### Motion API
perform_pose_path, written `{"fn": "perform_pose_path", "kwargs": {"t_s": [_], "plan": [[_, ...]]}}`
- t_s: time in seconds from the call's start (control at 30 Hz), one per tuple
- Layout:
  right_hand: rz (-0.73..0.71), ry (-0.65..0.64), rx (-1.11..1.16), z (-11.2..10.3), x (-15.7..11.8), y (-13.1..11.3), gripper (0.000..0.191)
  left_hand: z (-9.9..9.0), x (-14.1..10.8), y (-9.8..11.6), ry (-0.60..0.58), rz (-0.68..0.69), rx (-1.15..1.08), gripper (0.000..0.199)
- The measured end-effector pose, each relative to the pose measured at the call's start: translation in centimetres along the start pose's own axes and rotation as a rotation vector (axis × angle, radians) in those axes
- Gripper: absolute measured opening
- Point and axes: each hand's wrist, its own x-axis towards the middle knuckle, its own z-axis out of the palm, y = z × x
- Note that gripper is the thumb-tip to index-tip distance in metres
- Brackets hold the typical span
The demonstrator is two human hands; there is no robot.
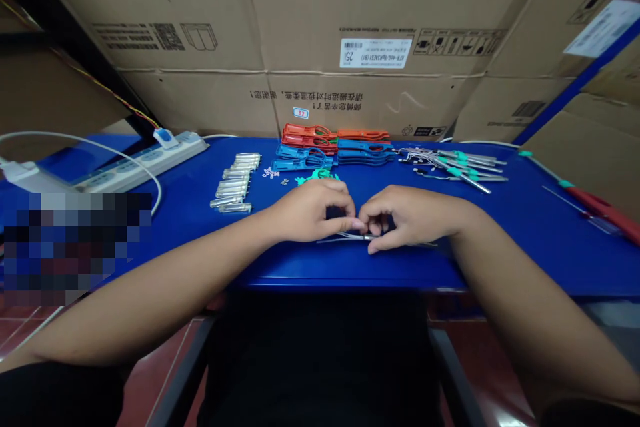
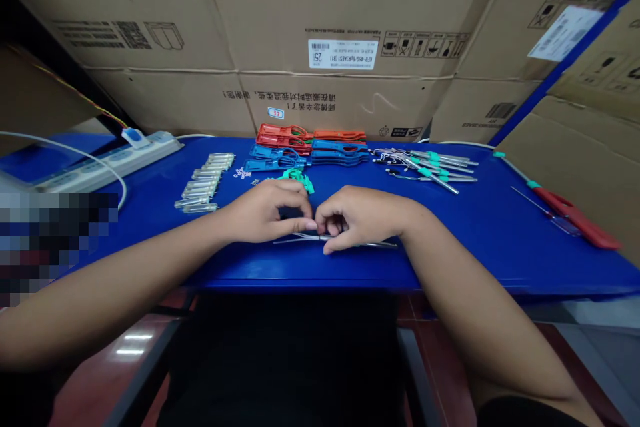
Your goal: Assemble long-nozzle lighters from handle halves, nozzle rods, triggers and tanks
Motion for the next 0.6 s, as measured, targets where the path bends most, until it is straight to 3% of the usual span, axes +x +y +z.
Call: {"fn": "perform_pose_path", "kwargs": {"t_s": [0.2, 0.47, 0.6], "plan": [[0.099, 0.001, -0.032, -0.8, -0.4, 1.3, 0.030, -1.9, -0.3, -1.2, -0.001, -0.050, 0.052, 0.026], [0.092, -0.007, -0.001, -1.0, -0.6, 1.7, 0.030, -1.7, -0.4, -2.0, -0.161, -0.065, 0.095, 0.026], [0.038, 0.006, -0.003, -1.0, -0.6, 1.3, 0.026, -2.0, -0.4, -1.8, -0.182, -0.077, 0.089, 0.026]]}}
